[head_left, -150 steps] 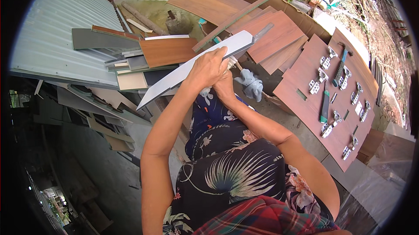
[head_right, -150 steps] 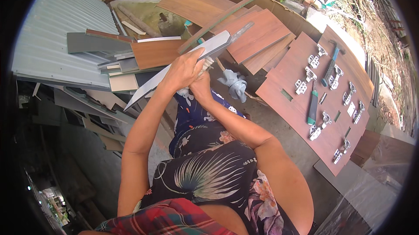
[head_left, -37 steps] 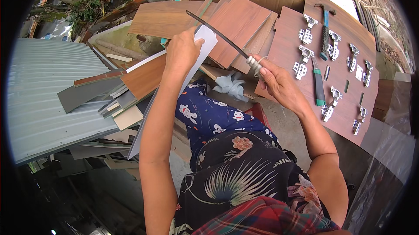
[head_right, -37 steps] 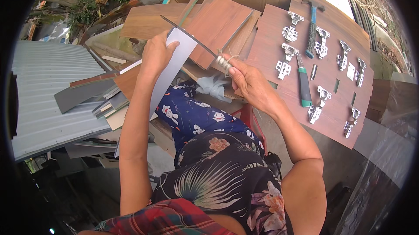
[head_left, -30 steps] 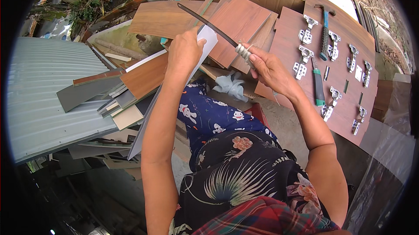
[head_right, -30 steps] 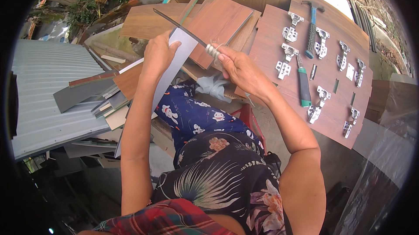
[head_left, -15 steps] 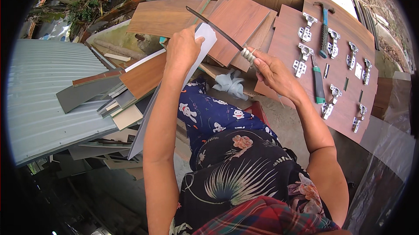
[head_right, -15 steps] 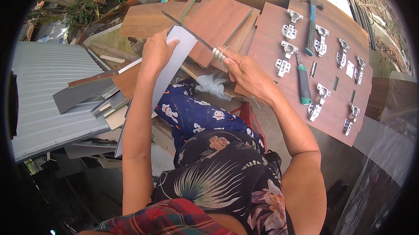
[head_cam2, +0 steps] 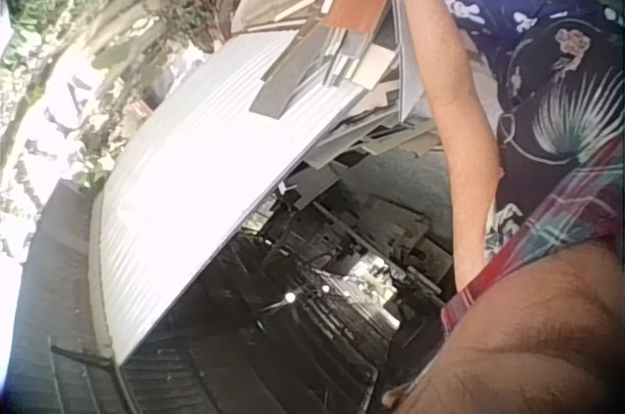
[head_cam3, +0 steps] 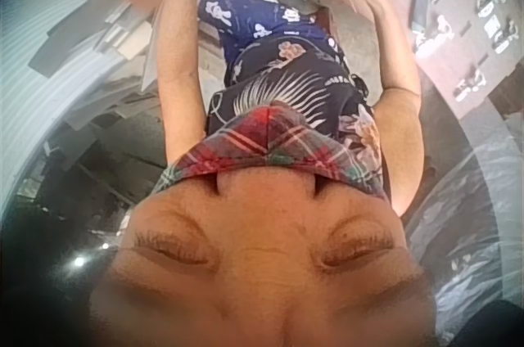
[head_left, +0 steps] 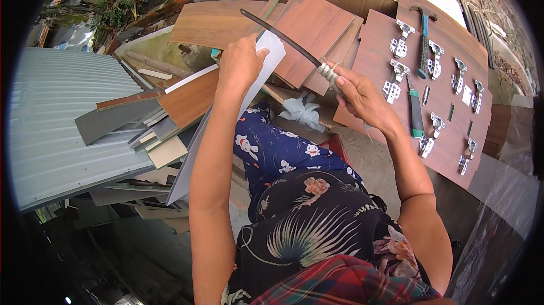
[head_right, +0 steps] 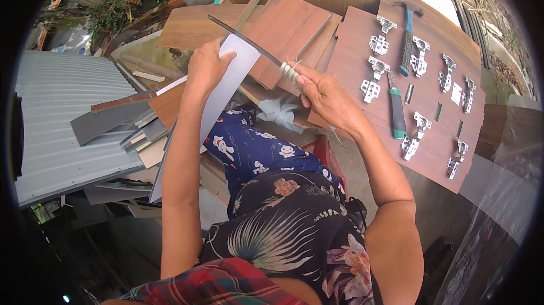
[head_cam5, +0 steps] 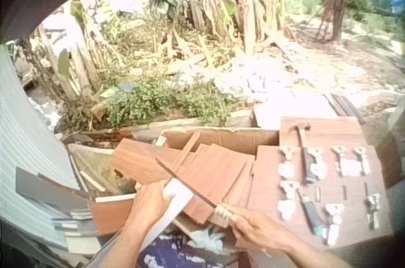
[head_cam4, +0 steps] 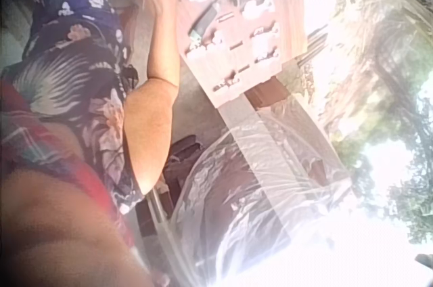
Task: Trimming the edges of wood veneer panels using a utility knife.
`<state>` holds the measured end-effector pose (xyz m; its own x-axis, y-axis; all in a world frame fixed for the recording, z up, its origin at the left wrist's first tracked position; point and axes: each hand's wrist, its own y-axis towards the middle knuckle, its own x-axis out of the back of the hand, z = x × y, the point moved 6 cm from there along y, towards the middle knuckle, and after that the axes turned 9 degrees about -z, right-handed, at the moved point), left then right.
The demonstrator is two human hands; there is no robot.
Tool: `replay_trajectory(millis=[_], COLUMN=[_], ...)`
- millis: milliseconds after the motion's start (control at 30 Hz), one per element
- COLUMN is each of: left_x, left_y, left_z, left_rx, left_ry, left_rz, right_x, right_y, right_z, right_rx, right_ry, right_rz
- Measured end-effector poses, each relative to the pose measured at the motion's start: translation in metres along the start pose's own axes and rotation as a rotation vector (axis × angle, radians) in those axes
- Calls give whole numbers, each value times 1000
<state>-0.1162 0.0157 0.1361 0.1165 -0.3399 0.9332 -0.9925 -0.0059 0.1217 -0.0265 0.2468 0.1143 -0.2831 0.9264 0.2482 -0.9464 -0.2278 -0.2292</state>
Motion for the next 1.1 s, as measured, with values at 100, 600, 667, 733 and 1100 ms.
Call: replay_trajectory(millis=[100,600,667,733,1100], left_x=[1,4,3,0,5], left_y=[0,0,-1,-3,-1], left_z=[1,-2,-3,-6,-4], left_rx=[8,-1,2,4,-9], left_ry=[-23,12,20,28,10], left_rz=[5,-12,-8,-2,-27], right_x=[-4,-2,-5,-8,-5], right_y=[6,17,29,44,16], right_z=[2,12,17,21,13], right_rx=[109,55,55,54,93], right_ry=[22,22,38,55,36], right_rz=[-59,102,111,120,69])
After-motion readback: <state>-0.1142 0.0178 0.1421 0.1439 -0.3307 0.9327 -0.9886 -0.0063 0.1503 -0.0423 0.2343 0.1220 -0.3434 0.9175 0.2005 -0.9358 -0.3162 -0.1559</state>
